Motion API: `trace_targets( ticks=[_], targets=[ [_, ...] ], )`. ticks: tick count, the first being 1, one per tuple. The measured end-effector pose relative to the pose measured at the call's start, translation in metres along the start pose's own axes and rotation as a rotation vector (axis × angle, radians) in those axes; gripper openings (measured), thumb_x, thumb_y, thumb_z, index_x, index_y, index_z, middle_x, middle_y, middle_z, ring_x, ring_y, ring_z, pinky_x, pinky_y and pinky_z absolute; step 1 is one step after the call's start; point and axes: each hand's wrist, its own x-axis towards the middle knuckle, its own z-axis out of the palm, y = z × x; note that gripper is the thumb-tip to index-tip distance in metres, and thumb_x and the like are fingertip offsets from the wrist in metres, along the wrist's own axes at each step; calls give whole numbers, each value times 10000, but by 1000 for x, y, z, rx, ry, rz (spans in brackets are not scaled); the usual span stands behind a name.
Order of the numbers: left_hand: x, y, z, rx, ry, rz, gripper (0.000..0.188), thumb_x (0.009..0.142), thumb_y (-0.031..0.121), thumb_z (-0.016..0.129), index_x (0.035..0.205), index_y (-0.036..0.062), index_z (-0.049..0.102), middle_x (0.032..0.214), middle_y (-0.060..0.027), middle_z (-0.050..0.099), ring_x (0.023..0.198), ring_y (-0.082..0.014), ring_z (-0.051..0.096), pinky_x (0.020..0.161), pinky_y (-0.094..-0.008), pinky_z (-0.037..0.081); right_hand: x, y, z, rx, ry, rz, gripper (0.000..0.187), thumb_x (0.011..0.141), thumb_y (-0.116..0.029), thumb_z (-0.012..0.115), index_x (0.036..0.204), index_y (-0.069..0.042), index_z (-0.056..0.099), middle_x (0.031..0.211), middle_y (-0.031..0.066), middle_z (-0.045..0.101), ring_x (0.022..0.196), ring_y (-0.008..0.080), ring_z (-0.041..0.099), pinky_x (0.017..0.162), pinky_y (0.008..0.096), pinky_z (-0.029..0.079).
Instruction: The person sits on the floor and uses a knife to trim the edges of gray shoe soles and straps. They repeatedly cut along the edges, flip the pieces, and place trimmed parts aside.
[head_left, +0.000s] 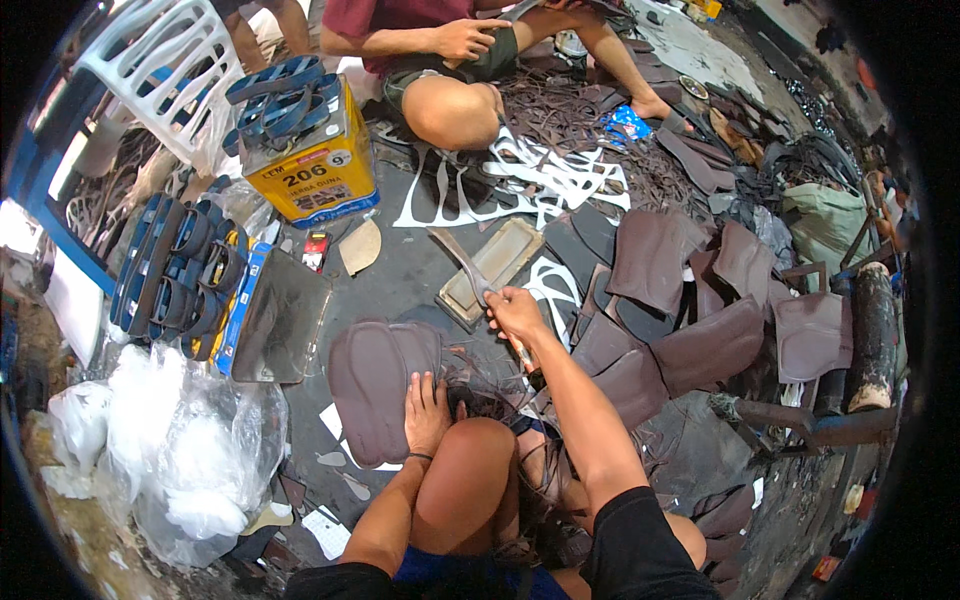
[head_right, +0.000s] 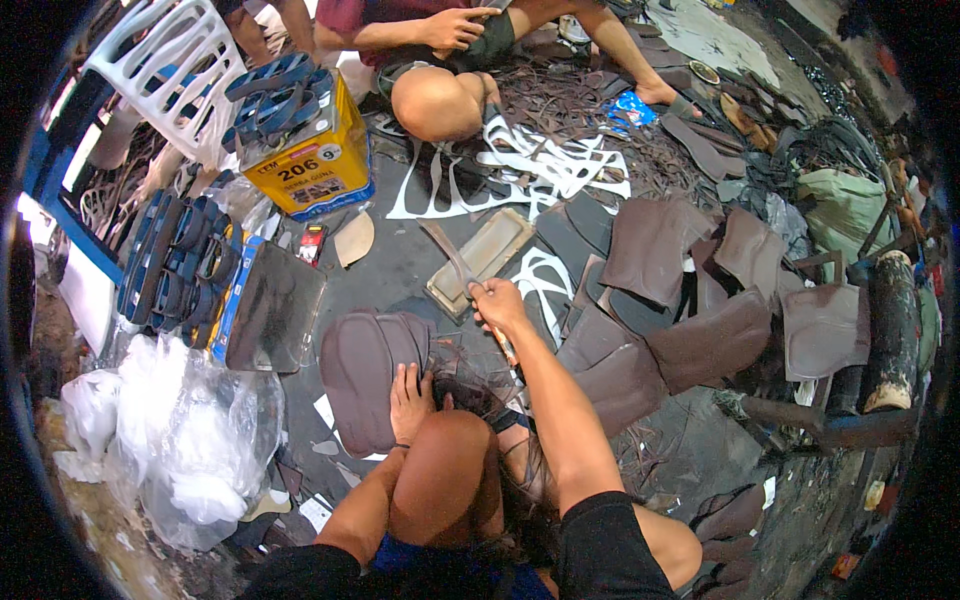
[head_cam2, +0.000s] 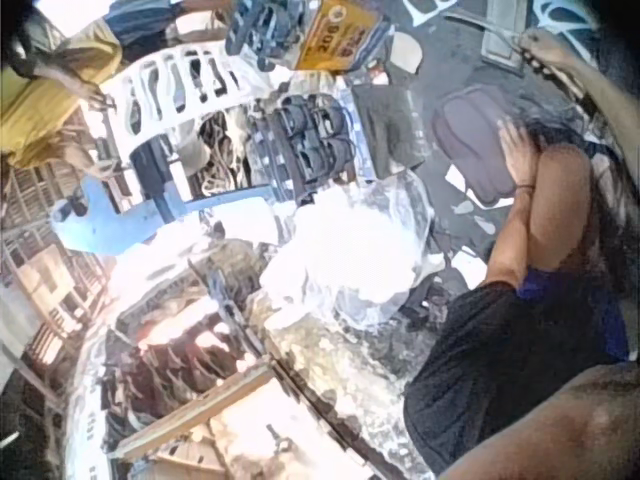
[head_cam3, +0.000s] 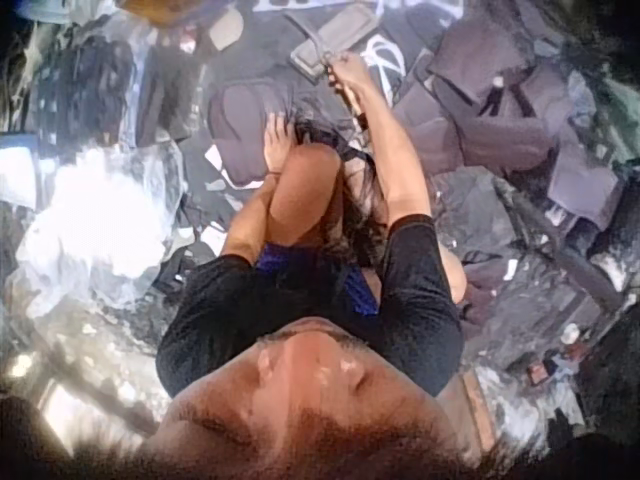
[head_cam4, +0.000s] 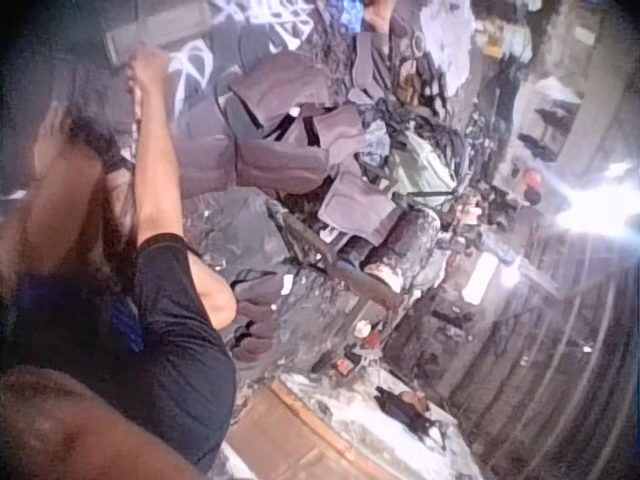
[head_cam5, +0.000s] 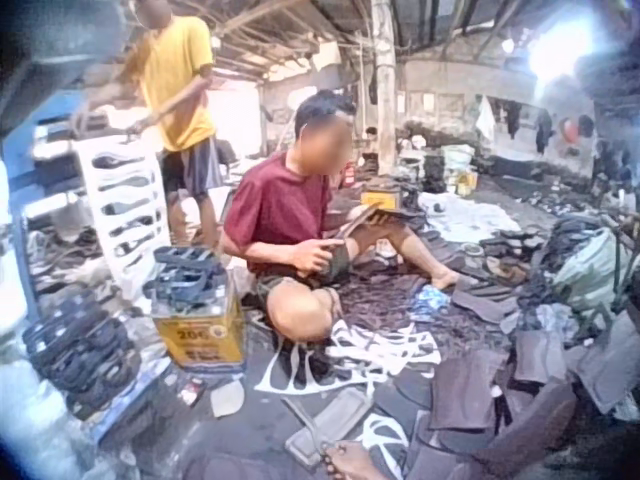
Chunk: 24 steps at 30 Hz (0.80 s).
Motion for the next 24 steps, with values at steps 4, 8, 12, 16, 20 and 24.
trace_targets(
  ticks=[4, 8, 12, 16, 20, 24],
  targets=[
    [-2, -3, 6, 71, -16, 13, 591, 879, 489, 617, 1301, 76, 587, 1487, -160, 371, 1447, -377, 261, 1151, -496, 306, 6, 10, -1, -54, -26, 13, 308, 950, -299, 639, 892, 2, 668, 743, 56, 667, 539, 129, 611, 417, 296, 474],
    [1, -2, 3, -10, -17, 0, 582, 902, 456, 599, 1314, 46, 563, 1509, -164, 337, 1466, -376, 222, 1166, -494, 298, -18, 19, -55, -217, -13, 51, 279, 944, -257, 650, 851, 4, 679, 639, 40, 614, 498, 124, 570, 398, 303, 415],
    [-2, 1, 3, 12, -57, -9, 588, 917, 468, 576, 1325, 45, 561, 1518, -166, 320, 1475, -376, 196, 1170, -497, 286, -33, 17, -91, -166, 130, -41, 300, 952, -303, 643, 886, -15, 694, 680, 37, 631, 522, 115, 590, 417, 298, 447],
    [1, 3, 2, 38, -63, 4, 584, 920, 469, 572, 1317, 41, 571, 1521, -170, 320, 1472, -381, 201, 1176, -495, 272, -9, 6, -43, -139, -21, -53, 304, 941, -311, 653, 1011, -18, 690, 795, 54, 682, 596, 115, 637, 456, 273, 496],
    [0, 0, 2, 13, -13, 53, 568, 925, 454, 573, 1313, 39, 580, 1520, -175, 326, 1469, -383, 209, 1180, -492, 262, 8, 7, 0, -69, -150, 54, 314, 954, -319, 646, 969, -6, 667, 796, 36, 661, 589, 108, 619, 447, 275, 483],
    [-2, 1, -5, 0, -58, 0, 567, 921, 448, 580, 1323, 48, 578, 1519, -172, 322, 1469, -375, 207, 1173, -494, 271, -13, 14, -41, -181, -110, 79, 313, 971, -306, 624, 853, -17, 651, 745, 14, 637, 572, 107, 597, 450, 277, 463]
  ],
)
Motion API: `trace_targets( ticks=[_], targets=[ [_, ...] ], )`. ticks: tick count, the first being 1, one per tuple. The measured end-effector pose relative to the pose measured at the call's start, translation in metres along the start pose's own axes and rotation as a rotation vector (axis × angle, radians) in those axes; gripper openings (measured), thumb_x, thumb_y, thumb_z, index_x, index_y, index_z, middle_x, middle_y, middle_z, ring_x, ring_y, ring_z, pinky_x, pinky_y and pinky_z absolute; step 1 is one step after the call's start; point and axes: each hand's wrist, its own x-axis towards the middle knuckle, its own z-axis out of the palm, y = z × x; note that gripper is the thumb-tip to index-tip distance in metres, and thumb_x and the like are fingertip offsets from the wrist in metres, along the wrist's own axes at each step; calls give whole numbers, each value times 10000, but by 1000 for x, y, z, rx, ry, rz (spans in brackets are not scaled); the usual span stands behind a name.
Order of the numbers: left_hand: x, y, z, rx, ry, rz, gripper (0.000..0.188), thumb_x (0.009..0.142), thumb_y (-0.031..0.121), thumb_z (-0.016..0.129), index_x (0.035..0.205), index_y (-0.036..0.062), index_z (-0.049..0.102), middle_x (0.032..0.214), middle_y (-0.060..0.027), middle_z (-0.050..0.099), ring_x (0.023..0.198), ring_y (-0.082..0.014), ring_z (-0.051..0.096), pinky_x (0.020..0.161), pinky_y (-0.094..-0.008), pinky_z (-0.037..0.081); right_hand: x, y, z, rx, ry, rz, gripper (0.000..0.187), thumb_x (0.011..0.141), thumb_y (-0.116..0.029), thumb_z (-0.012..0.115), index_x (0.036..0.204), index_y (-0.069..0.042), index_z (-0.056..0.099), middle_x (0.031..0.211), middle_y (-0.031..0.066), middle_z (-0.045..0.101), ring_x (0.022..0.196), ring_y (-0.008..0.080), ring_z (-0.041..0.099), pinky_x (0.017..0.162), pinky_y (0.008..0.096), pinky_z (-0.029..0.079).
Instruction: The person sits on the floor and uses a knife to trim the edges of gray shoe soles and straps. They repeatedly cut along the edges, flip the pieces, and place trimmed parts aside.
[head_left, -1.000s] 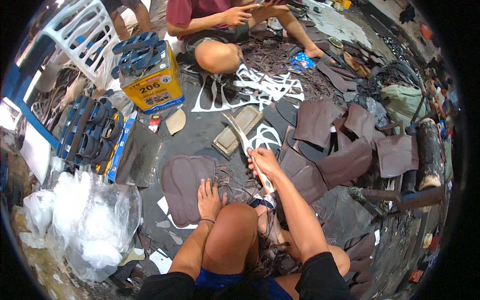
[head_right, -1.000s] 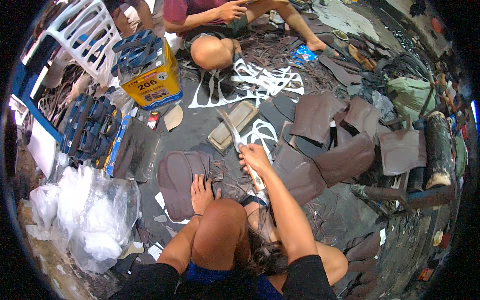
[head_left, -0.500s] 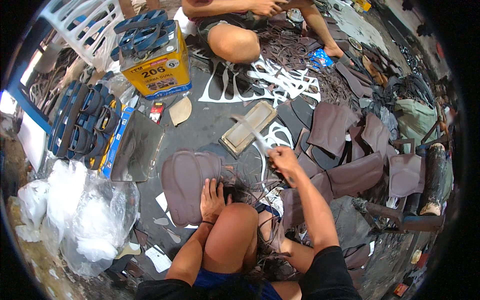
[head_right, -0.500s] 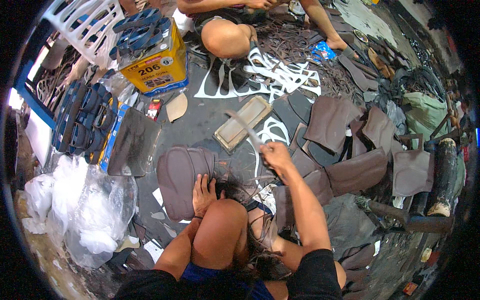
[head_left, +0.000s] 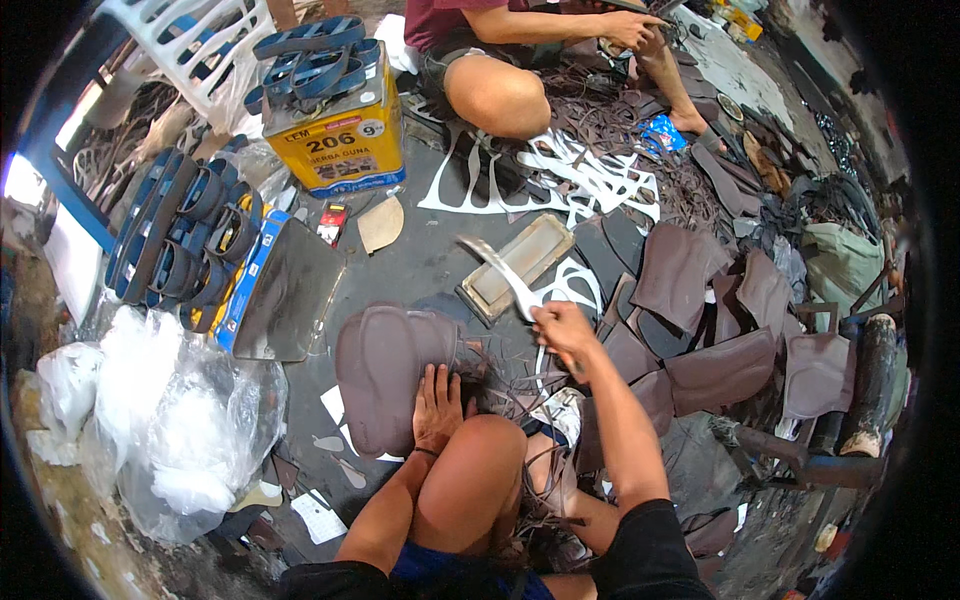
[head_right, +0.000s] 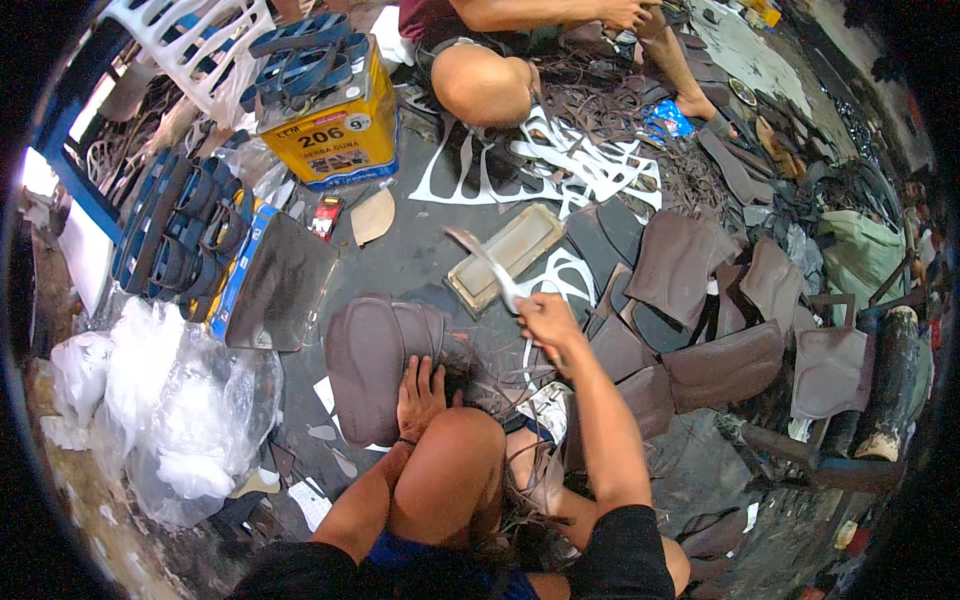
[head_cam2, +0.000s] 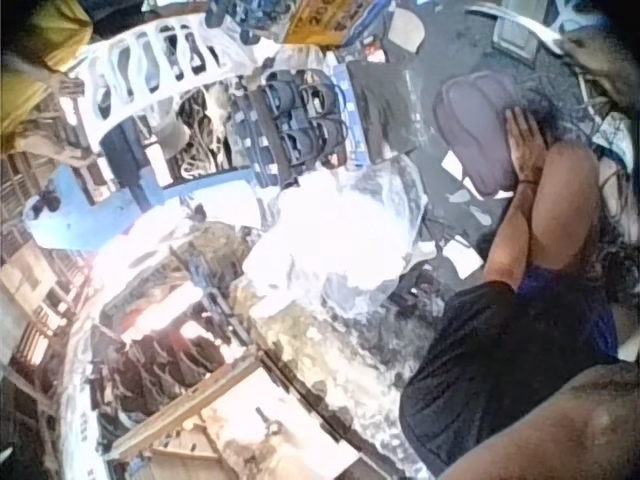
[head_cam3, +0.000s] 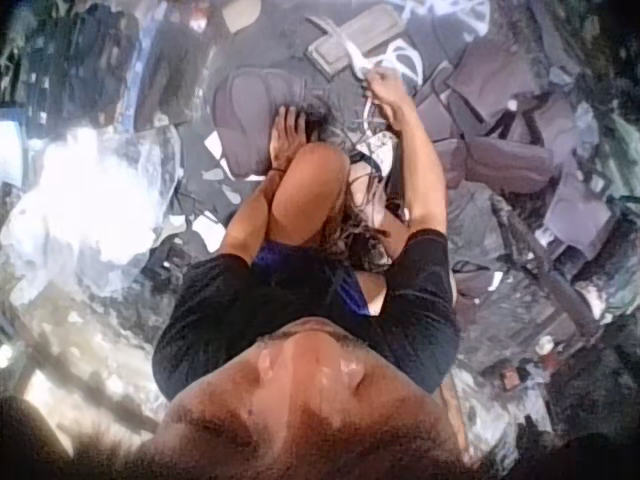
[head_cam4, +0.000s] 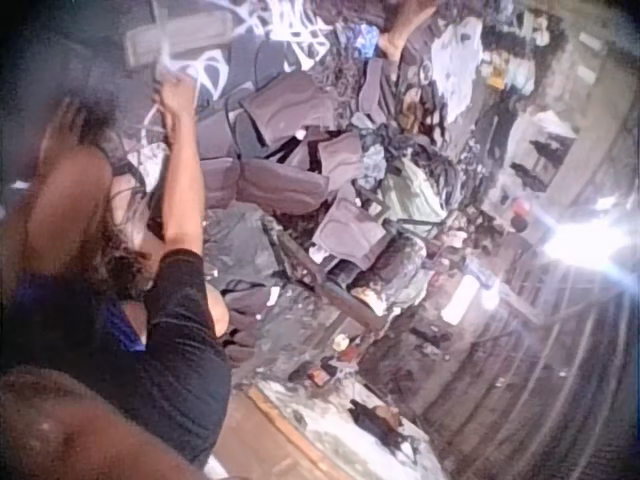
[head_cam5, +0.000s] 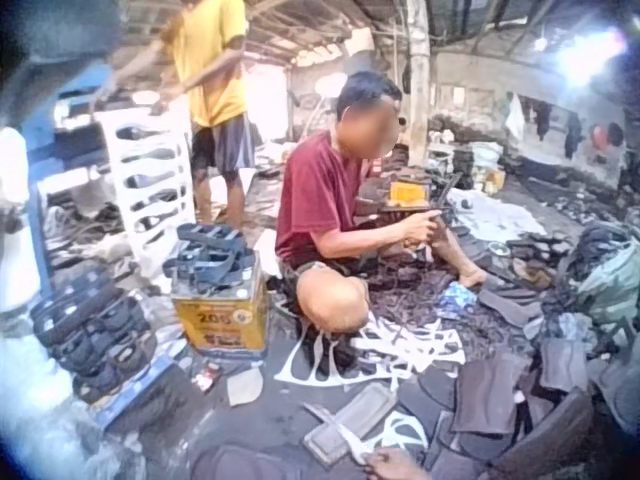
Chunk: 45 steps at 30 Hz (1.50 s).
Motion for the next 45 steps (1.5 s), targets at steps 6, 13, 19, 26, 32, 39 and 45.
trace_targets(
  ticks=[6, 13, 19, 26, 32, 39, 45],
  targets=[
    [-1, 1, 4, 50, -40, -11, 592, 935, 472, 543, 1367, 67, 540, 1540, -166, 291, 1477, -365, 186, 1166, -486, 267, -12, 9, -61, -607, 596, -443, 240, 931, -188, 589, 1022, -7, 718, 830, 203, 669, 774, 430, 654, 715, 483, 522],
    [1, 2, 6, 44, -11, 23, 596, 949, 460, 524, 1387, 55, 524, 1543, -172, 305, 1479, -373, 183, 1172, -476, 259, 41, -13, -6, -1057, 722, -706, 535, 824, -9, 595, 1357, -21, 548, 1136, 193, 522, 1017, 381, 545, 768, 457, 538],
    [4, 4, 6, 54, -18, 22, 596, 927, 472, 561, 1361, 64, 540, 1529, -171, 306, 1469, -371, 200, 1165, -482, 267, 32, 5, 7, -1110, 602, -662, 559, 827, -12, 581, 1379, -8, 495, 1137, 181, 505, 1014, 365, 522, 793, 447, 552],
    [-2, -6, 11, 41, 19, -3, 558, 952, 436, 515, 1349, 45, 551, 1514, -181, 351, 1459, -375, 240, 1166, -481, 282, -83, 13, 15, -783, 156, -726, 445, 855, -12, 622, 1293, 44, 570, 1039, 249, 511, 956, 419, 539, 838, 470, 477],
    [5, 2, 7, 92, 40, 58, 593, 903, 490, 585, 1304, 53, 576, 1512, -177, 317, 1447, -373, 244, 1138, -490, 302, 29, -16, -8, -956, 595, -800, 444, 894, -51, 590, 1329, 18, 536, 1091, 236, 508, 973, 406, 525, 791, 472, 515],
    [-1, 1, 1, 80, 11, 24, 576, 890, 453, 609, 1321, 73, 566, 1499, -165, 341, 1443, -373, 261, 1138, -488, 305, -16, 29, 5, -942, 407, -731, 508, 880, -45, 586, 1372, 18, 476, 1070, 244, 526, 957, 431, 519, 778, 500, 505],
    [-7, -1, 5, 92, 35, 14, 587, 873, 444, 615, 1316, 63, 565, 1508, -167, 334, 1452, -376, 246, 1140, -495, 300, -73, 5, 8, -667, 158, -703, 412, 878, -86, 643, 1283, -13, 616, 1074, 249, 551, 964, 395, 573, 846, 440, 497]
  ],
)
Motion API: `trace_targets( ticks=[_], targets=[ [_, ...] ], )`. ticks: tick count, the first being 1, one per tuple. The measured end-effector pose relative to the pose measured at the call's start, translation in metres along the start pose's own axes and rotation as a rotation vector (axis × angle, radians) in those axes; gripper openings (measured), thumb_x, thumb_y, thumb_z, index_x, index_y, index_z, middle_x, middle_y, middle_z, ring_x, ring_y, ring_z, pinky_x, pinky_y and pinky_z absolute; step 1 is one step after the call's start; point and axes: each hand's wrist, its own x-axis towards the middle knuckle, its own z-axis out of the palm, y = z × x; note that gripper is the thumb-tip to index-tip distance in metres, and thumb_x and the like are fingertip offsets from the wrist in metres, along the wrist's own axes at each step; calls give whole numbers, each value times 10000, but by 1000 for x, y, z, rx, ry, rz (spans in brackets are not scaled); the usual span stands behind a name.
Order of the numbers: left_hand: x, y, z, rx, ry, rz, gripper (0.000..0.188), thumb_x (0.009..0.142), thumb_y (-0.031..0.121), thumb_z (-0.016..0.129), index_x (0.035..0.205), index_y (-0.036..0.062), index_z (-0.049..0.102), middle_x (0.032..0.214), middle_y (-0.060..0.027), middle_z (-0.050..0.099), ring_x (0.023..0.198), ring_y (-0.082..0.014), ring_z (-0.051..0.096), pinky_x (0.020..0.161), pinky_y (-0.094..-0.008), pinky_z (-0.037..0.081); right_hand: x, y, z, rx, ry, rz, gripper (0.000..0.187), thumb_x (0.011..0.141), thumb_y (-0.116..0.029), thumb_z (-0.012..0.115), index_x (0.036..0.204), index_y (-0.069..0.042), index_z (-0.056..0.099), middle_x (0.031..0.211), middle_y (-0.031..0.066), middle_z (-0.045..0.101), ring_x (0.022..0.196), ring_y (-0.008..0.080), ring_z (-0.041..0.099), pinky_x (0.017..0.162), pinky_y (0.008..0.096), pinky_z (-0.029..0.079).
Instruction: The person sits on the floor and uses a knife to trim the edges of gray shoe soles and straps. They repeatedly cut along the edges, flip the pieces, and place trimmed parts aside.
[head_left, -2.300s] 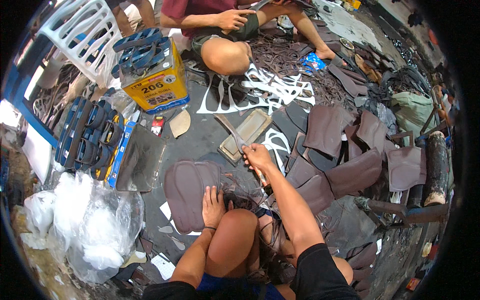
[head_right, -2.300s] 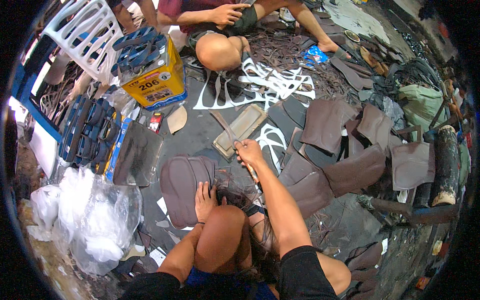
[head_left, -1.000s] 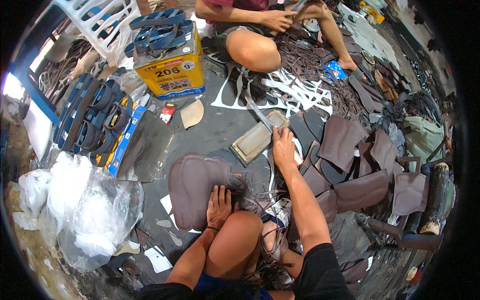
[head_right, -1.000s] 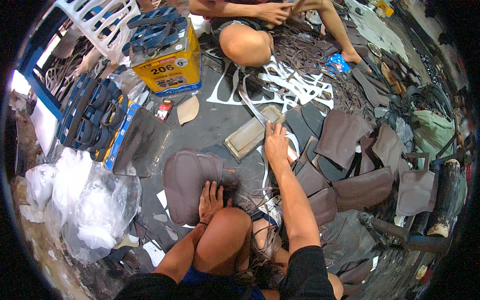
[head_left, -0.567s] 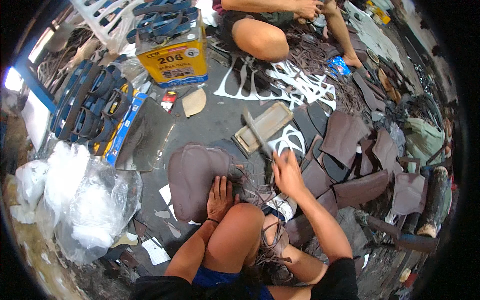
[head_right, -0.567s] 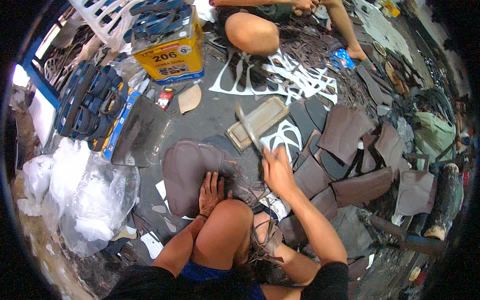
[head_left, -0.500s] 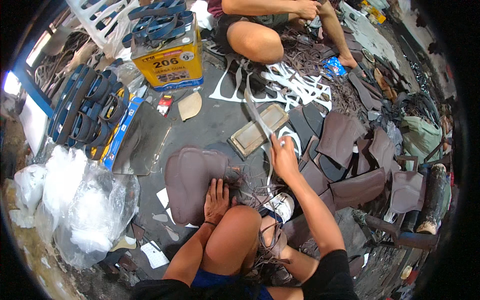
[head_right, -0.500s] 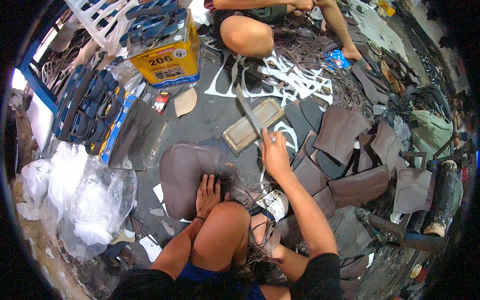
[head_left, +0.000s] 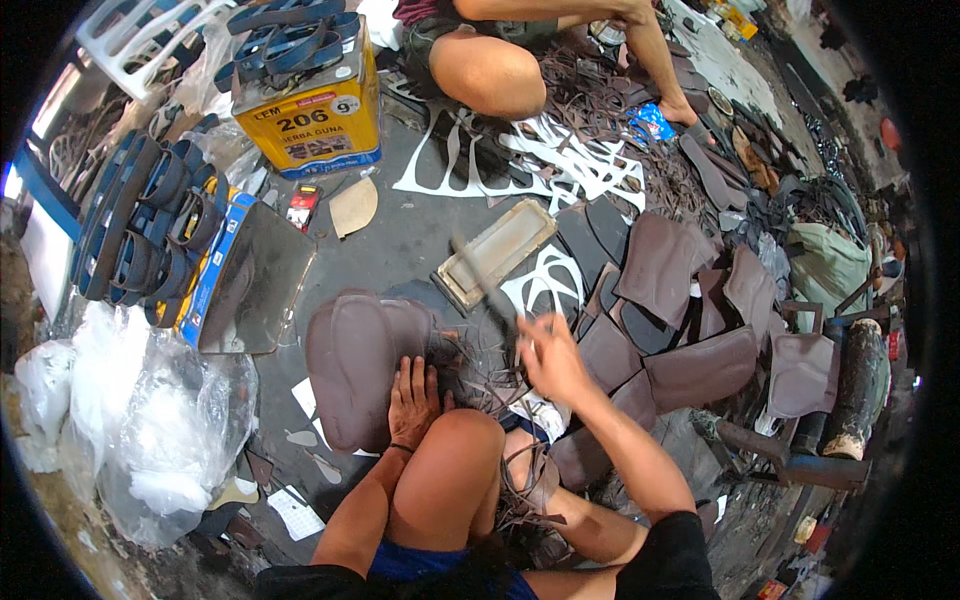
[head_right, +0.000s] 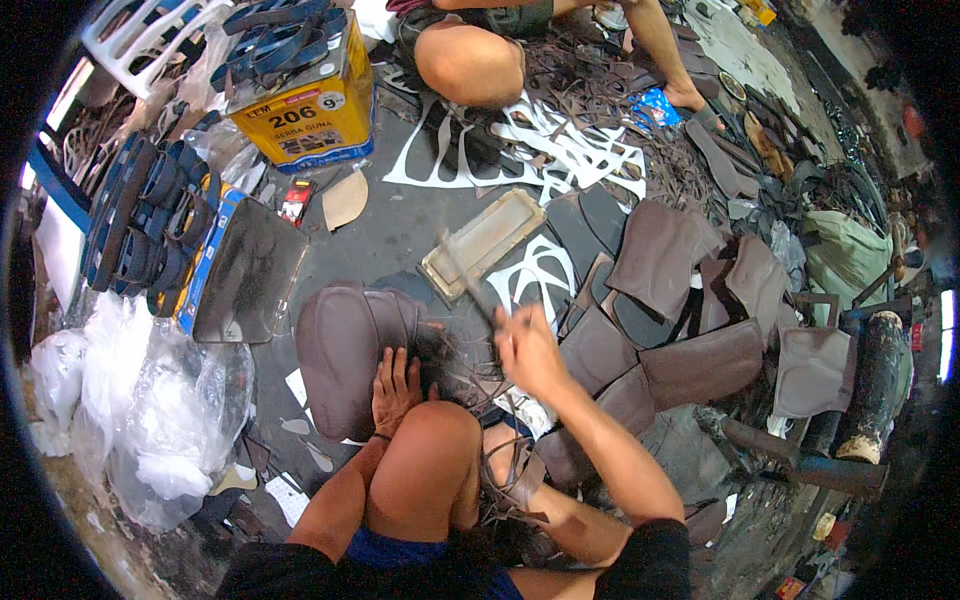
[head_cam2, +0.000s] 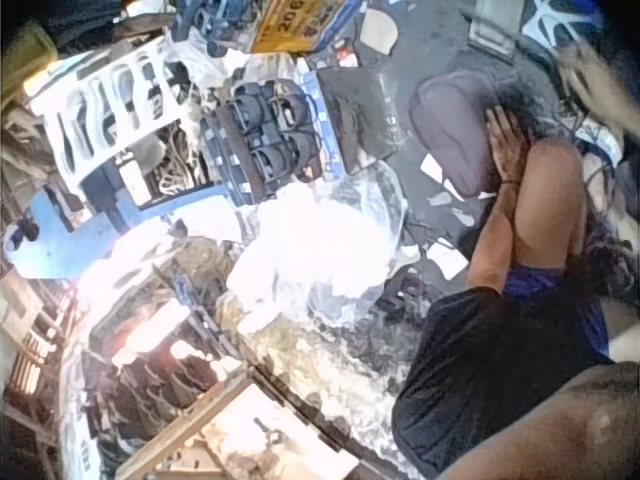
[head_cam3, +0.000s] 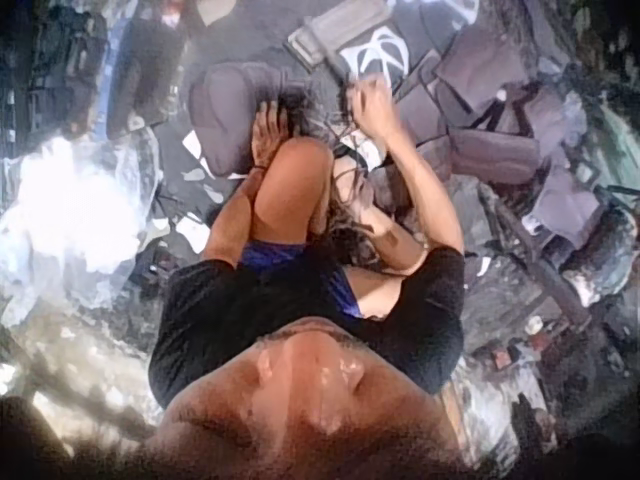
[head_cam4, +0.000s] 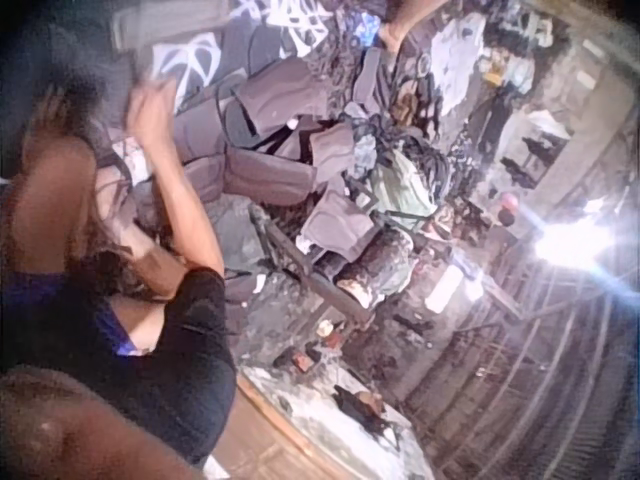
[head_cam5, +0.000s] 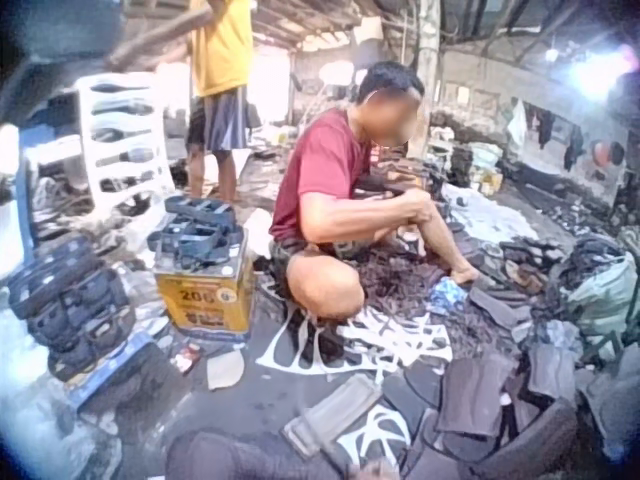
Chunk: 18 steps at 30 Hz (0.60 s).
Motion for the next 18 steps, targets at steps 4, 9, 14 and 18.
trace_targets(
  ticks=[4, 9, 14, 18],
  targets=[
    [13, 6, -7, -21, 21, 40, 568, 894, 436, 602, 1306, 46, 577, 1505, -177, 352, 1452, -378, 253, 1157, -478, 285, 83, 57, 2, -349, 300, 41, 460, 888, -48, 615, 1338, 18, 543, 1120, 224, 507, 1011, 390, 512, 841, 466, 498],
    [9, 4, -4, -52, 12, 37, 557, 906, 424, 597, 1307, 39, 579, 1504, -181, 358, 1448, -380, 263, 1166, -468, 282, 73, 69, 24, -443, 290, 20, 480, 885, -33, 597, 1354, 22, 517, 1110, 222, 511, 977, 405, 515, 774, 487, 514],
    [5, -2, 4, -44, 28, 22, 544, 913, 407, 595, 1310, 35, 576, 1509, -183, 347, 1446, -384, 264, 1158, -473, 298, -29, 16, 26, -40, -10, -55, 444, 855, -38, 611, 1294, 24, 587, 952, 215, 530, 935, 396, 532, 803, 461, 474],
    [5, 1, -8, -25, 2, 5, 541, 921, 406, 581, 1306, 27, 575, 1512, -186, 342, 1447, -386, 264, 1157, -479, 303, 12, 2, 10, -142, 89, -21, 446, 854, -42, 633, 1293, 23, 581, 1009, 225, 517, 981, 401, 533, 816, 486, 498]
  ],
)
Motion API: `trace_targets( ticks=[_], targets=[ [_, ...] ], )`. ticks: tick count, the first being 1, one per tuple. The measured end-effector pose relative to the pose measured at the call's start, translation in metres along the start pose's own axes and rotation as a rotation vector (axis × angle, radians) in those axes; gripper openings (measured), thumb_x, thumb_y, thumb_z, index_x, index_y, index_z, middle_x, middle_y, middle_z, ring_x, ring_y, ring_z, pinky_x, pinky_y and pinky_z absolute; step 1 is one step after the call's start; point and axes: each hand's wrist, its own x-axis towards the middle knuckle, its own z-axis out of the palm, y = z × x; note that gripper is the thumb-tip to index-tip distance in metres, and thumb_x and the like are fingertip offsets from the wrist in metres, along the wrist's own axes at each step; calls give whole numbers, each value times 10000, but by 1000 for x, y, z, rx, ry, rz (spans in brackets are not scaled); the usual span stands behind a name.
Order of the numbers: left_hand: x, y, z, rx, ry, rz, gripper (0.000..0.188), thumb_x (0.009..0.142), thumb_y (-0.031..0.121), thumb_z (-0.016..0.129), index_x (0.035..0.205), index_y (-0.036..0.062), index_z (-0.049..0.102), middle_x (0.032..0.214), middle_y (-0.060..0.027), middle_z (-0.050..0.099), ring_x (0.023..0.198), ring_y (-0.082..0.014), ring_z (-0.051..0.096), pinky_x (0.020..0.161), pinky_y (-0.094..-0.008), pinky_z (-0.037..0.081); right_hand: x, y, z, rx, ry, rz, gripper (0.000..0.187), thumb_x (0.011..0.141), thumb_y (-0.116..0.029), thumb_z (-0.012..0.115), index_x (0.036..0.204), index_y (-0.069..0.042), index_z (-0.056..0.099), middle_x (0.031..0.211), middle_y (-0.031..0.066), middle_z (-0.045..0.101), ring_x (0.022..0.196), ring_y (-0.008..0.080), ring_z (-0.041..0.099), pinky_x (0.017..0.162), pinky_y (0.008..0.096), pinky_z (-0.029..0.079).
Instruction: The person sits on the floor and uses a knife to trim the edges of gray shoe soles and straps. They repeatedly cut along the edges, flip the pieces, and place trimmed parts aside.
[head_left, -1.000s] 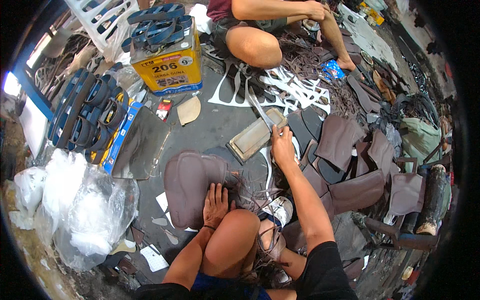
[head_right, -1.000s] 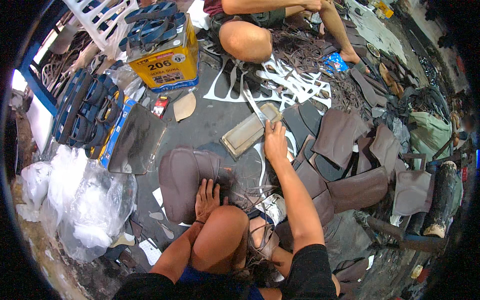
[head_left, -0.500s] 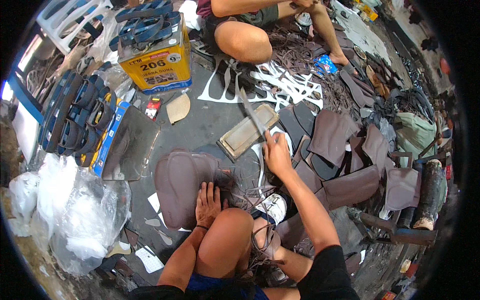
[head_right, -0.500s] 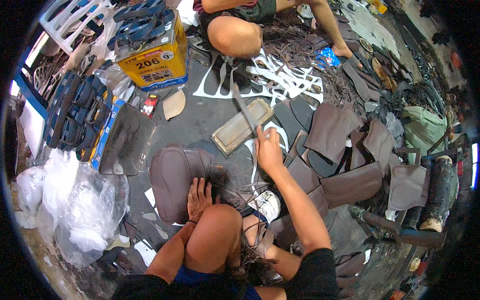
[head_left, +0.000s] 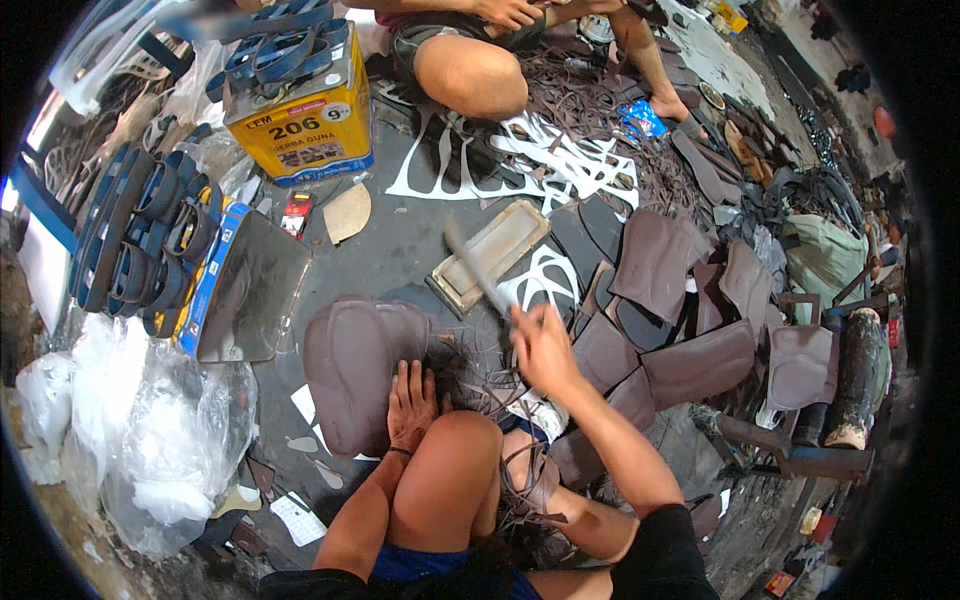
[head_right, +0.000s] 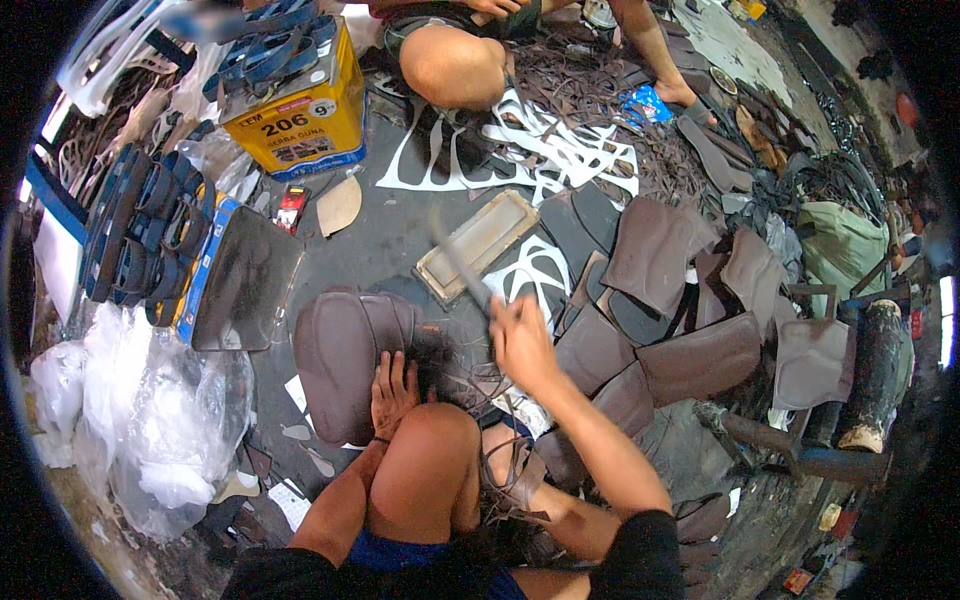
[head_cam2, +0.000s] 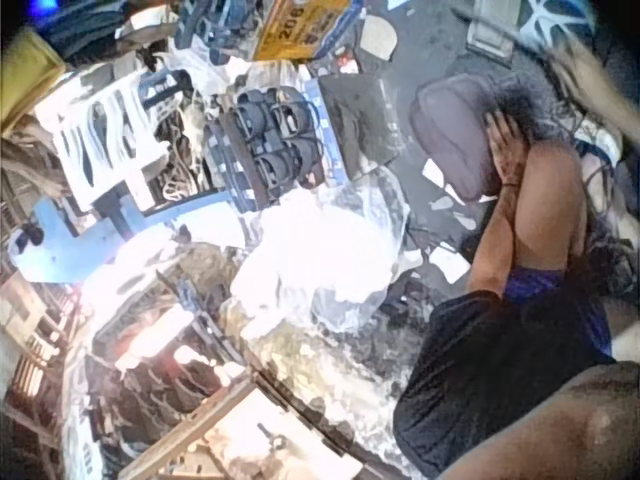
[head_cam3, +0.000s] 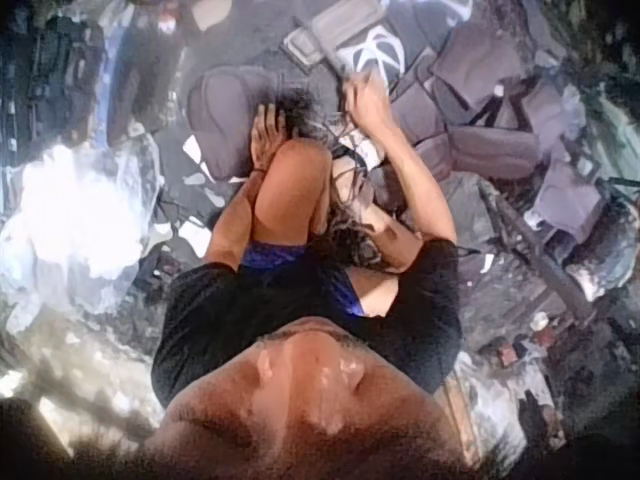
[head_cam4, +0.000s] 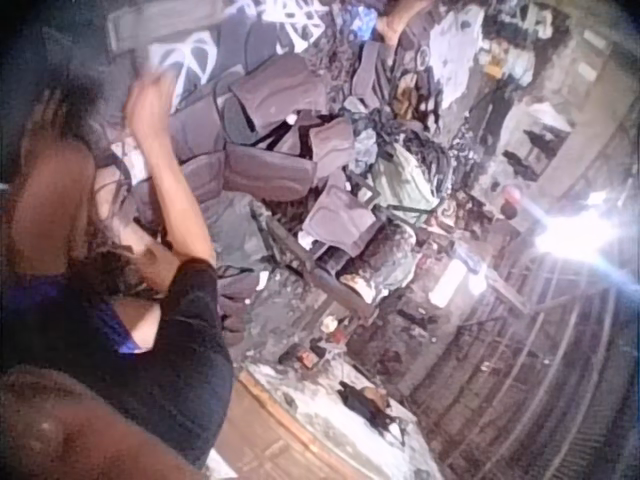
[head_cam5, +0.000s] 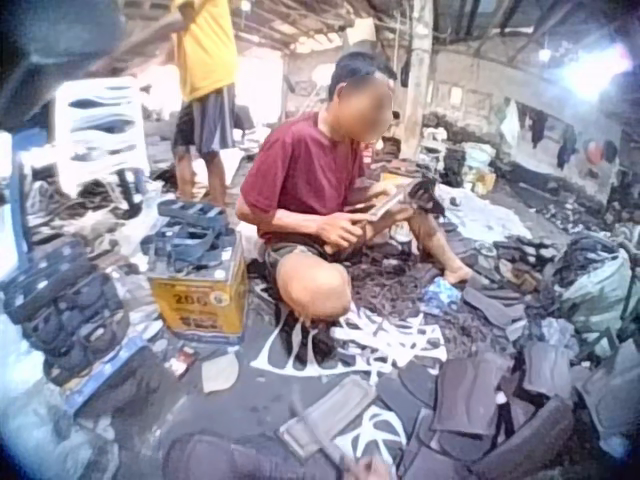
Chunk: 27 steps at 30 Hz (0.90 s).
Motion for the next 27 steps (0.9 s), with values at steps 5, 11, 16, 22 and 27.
trace_targets(
  ticks=[5, 11, 16, 22, 27],
  targets=[
    [7, 3, 3, -40, 41, 37, 535, 925, 401, 577, 1301, 20, 573, 1514, -188, 343, 1443, -396, 275, 1157, -486, 307, 92, 65, 26, -389, 193, 64, 519, 835, -6, 566, 1351, 4, 517, 1112, 197, 505, 996, 376, 517, 782, 414, 550],
    [2, -2, 10, 4, -16, 23, 590, 919, 446, 589, 1333, 28, 539, 1524, -190, 344, 1463, -391, 253, 1155, -492, 309, 21, 36, 37, -334, 50, 77, 596, 766, 26, 583, 1356, 53, 501, 1099, 239, 515, 966, 414, 522, 828, 467, 517],
    [3, 6, 18, 75, 7, -6, 529, 910, 438, 574, 1321, 106, 551, 1502, -144, 416, 1459, -359, 299, 1119, -464, 346, -114, -44, -39, 107, -97, 193, 451, 877, -27, 616, 1324, 5, 565, 1029, 186, 520, 965, 342, 554, 836, 383, 485],
    [34, -23, -29, -202, -106, -132, 298, 892, 232, 621, 1158, 98, 645, 1339, -129, 561, 1263, -312, 516, 997, -397, 437, -281, -122, -137, 1504, 499, 890, 467, 1048, -187, 486, 1488, -64, 389, 1082, 129, 634, 731, 196, 662, 613, 370, 603],
    [105, 70, -134, -976, 22, 262, 264, 930, 183, 625, 1134, 20, 661, 996, -192, 701, 930, -302, 688, 839, -374, 525, -412, -185, -113, 1657, 1036, 975, 422, 1047, -335, 489, 1409, -121, 457, 801, 59, 597, 585, 144, 572, 479, 314, 501]
  ],
)
